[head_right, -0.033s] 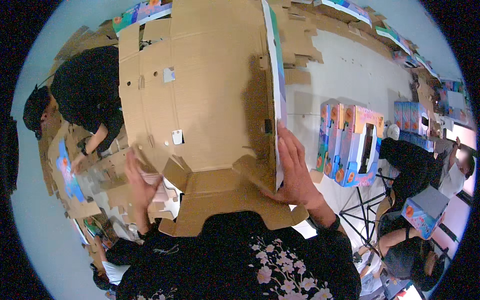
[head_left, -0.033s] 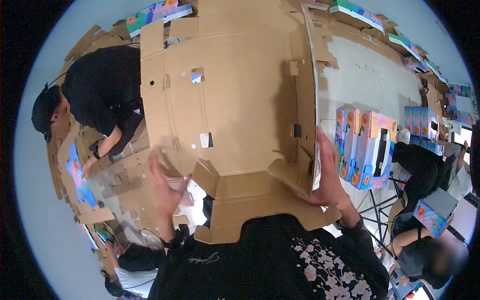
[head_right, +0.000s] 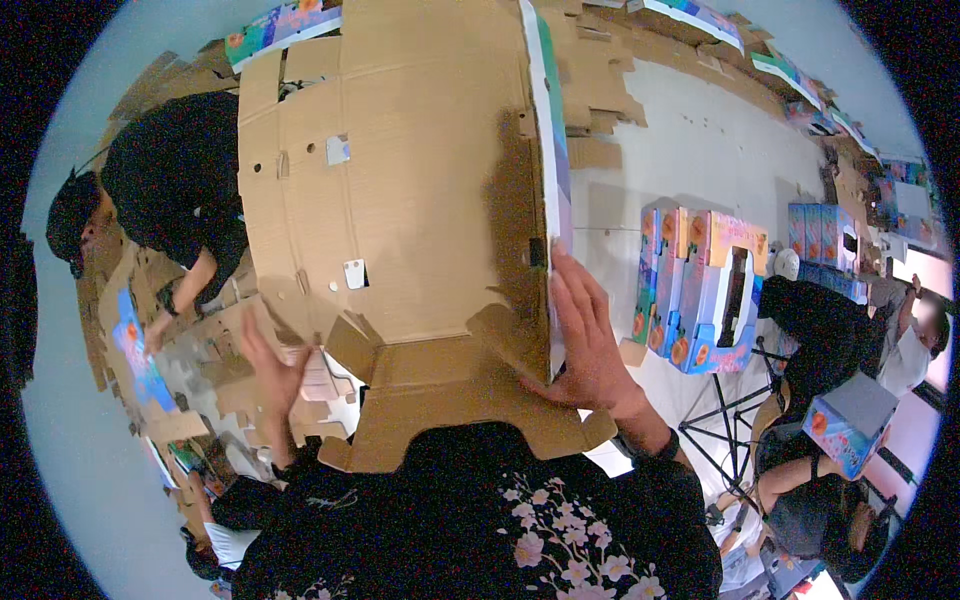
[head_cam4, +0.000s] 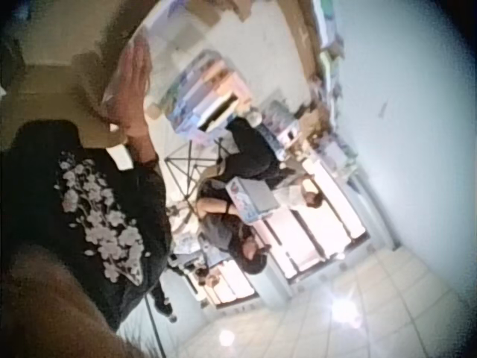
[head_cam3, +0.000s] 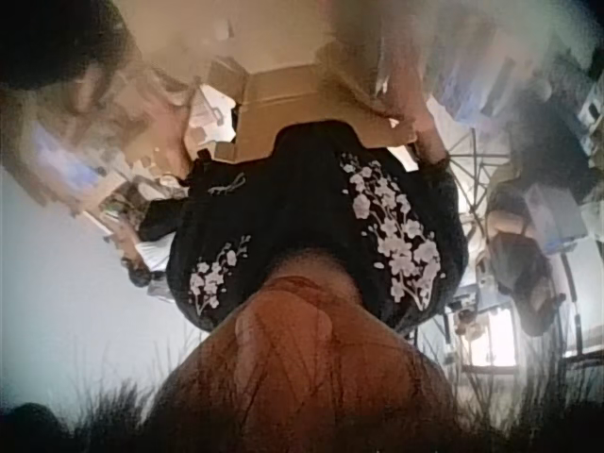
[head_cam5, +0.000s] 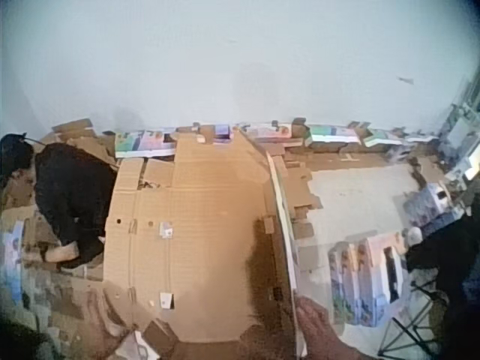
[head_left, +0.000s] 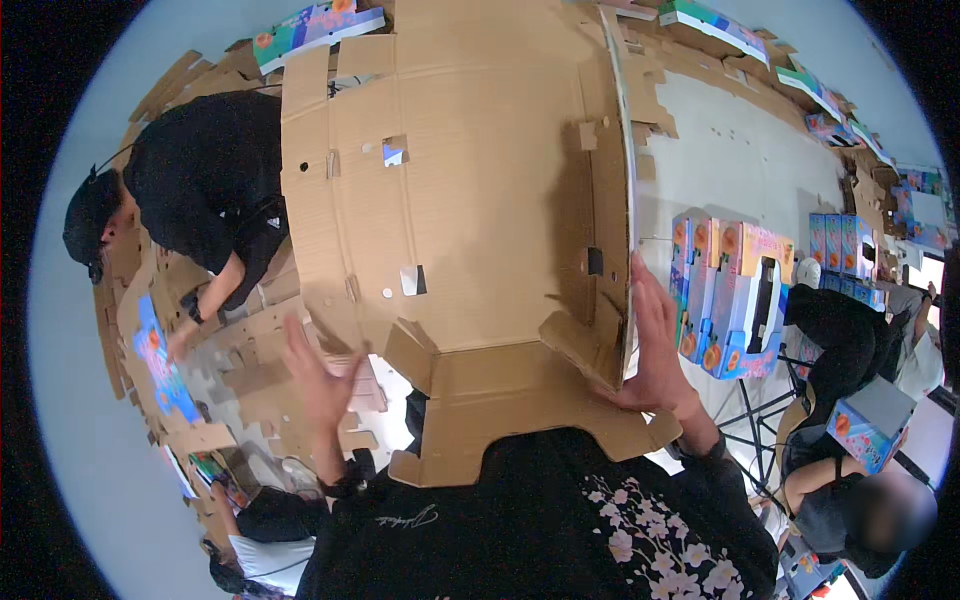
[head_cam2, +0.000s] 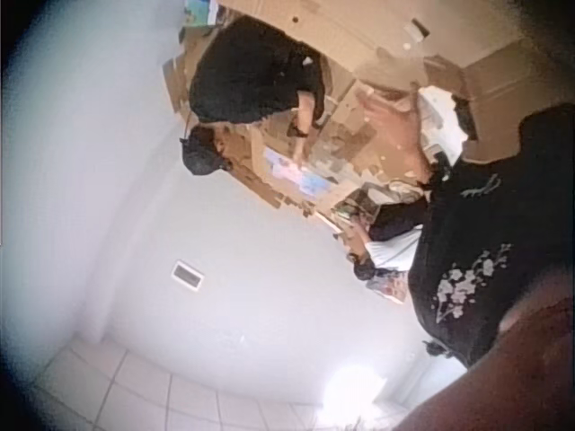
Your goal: Assembling and folding cardboard fruit boxes from flat sheets.
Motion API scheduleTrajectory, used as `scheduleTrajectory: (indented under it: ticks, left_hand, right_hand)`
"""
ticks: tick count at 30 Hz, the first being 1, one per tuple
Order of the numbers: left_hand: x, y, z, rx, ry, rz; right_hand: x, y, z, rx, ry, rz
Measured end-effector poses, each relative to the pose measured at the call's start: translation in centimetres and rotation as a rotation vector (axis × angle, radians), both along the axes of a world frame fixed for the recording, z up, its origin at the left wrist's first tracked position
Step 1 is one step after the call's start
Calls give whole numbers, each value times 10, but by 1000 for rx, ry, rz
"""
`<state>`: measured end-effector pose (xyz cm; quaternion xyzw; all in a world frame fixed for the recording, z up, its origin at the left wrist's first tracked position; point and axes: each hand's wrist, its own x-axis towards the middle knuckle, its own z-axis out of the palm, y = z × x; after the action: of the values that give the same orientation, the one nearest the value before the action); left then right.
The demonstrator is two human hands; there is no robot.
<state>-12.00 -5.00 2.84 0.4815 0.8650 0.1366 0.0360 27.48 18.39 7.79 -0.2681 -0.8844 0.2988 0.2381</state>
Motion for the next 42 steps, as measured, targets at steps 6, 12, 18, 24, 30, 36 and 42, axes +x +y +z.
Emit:
scheduleTrajectory:
  ticks: [6,12,18,24,30,36,42]
  left_hand:
    - [-46,-34,7,-281,-1144,517]
    - [-37,-52,24,150,-1344,351]
    - [-11,-46,46,380,-1407,88]
    - [17,-10,68,277,-1062,105]
    - [41,54,68,247,-170,-513]
    - [81,95,88,-205,-292,-869]
    - [81,114,97,-246,-318,-1033]
  right_hand:
    - [-15,-7,4,-2,-306,89]
    - [-25,-6,5,34,-238,36]
    - [-26,-9,6,-8,-322,28]
    - [-30,-10,7,-29,-354,38]
    - [-29,-7,14,-15,-371,74]
    - [-16,-8,43,-26,-512,120]
    - [-6,-5,38,-20,-656,279]
